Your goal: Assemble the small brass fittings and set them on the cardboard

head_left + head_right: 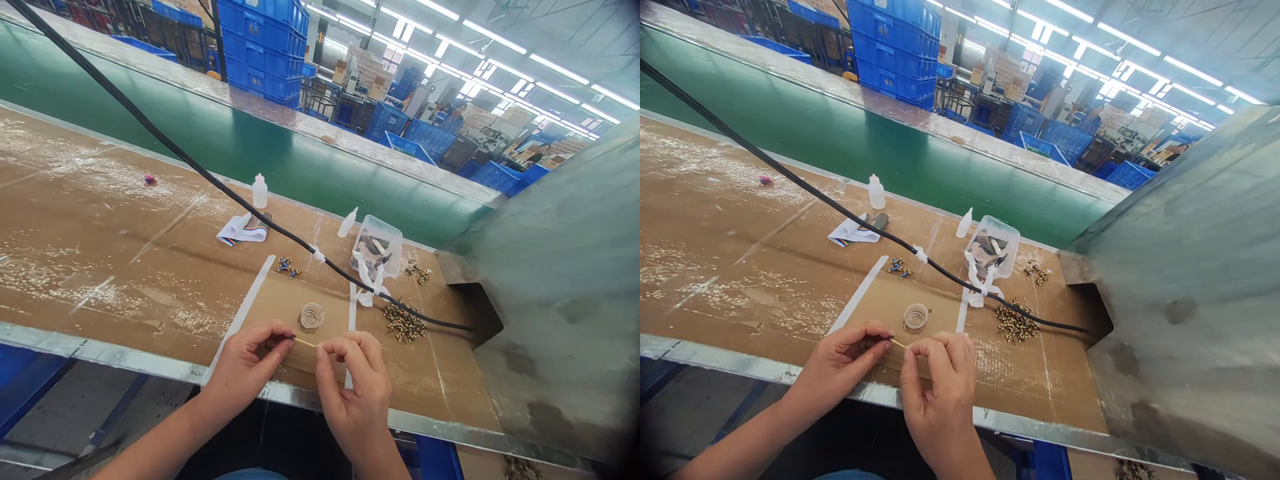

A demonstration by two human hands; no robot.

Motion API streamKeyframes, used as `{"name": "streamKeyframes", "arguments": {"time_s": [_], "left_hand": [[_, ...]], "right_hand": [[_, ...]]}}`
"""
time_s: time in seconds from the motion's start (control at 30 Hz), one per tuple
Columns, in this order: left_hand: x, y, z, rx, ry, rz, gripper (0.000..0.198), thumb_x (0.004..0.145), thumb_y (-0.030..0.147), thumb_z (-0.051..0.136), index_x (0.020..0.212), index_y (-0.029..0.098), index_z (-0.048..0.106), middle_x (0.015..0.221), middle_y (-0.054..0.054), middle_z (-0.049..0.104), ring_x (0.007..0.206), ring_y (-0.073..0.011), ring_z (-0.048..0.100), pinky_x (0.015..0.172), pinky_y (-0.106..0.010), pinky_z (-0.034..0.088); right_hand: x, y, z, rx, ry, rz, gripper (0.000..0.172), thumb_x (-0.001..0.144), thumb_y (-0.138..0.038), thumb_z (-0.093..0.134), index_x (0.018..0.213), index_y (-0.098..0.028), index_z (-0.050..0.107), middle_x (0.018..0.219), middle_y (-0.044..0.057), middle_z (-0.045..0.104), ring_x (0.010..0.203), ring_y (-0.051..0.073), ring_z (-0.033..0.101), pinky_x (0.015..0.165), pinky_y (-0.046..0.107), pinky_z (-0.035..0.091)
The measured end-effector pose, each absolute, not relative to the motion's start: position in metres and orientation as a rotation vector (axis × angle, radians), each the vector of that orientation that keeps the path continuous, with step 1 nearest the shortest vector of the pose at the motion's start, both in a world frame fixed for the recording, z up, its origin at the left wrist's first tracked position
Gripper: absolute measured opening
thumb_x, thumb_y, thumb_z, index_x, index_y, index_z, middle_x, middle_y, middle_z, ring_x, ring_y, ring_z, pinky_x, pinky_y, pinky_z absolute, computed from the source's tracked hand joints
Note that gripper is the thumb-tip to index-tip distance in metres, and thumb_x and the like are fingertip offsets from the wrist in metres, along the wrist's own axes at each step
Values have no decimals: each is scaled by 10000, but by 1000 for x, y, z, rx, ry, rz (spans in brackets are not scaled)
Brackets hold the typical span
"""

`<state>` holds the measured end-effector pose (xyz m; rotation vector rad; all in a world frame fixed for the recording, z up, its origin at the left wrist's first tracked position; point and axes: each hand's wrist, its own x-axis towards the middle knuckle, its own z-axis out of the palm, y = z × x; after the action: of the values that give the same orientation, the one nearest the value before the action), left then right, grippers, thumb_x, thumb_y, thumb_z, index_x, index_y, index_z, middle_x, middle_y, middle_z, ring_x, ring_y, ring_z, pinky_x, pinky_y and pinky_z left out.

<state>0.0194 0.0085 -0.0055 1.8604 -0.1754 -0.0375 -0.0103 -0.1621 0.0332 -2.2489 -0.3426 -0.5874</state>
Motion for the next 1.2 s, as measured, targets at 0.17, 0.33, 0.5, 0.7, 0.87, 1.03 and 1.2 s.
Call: {"name": "streamKeyframes", "arguments": {"time_s": [0.17,0.33,0.5,0.7,0.87,1.03,1.2], "left_hand": [[18,9,-6,1846,-176,-20,110,832,240,571,892,203,656,841,-5,677,762,-143,634,717,-245,508],[19,10,-9,1847,-178,1,102,829,240,580,892,206,654,853,-5,680,775,-144,641,723,-240,510],[19,10,-13,1839,-190,-16,105,839,249,582,914,218,649,872,-2,683,805,-146,648,753,-241,513],[20,9,-16,1839,-187,-9,112,836,268,587,907,214,654,893,-12,688,823,-154,651,756,-238,526],[22,9,-20,1857,-176,38,164,793,346,636,900,228,673,892,-2,709,815,-158,662,769,-219,539],[25,16,-37,1909,-129,2,311,713,460,691,953,263,681,962,13,725,896,-187,670,856,-233,533],[27,19,-44,1970,-151,-33,342,716,496,676,989,292,669,1005,30,718,956,-194,657,891,-237,517]], "right_hand": [[-11,-162,30,-2237,-352,-633,74,856,-118,557,842,-186,584,814,29,542,770,170,492,690,317,390],[-10,-163,28,-2219,-329,-610,81,859,-111,546,850,-183,583,813,29,540,775,170,492,695,316,394],[-10,-165,29,-2187,-302,-588,76,865,-127,541,844,-180,590,808,31,542,780,172,499,706,318,401],[2,-173,31,-2175,-195,-668,65,870,-165,552,830,-184,600,805,32,543,777,176,507,697,315,400],[15,-173,27,-2299,-157,-650,72,868,-186,567,831,-205,625,834,30,581,828,197,519,760,345,375],[19,-170,18,-2321,-147,-593,67,853,-172,577,833,-204,632,817,20,585,814,184,521,759,331,364],[17,-169,18,-2317,-140,-621,59,846,-169,581,822,-199,626,809,14,589,802,175,524,760,323,359]]}}
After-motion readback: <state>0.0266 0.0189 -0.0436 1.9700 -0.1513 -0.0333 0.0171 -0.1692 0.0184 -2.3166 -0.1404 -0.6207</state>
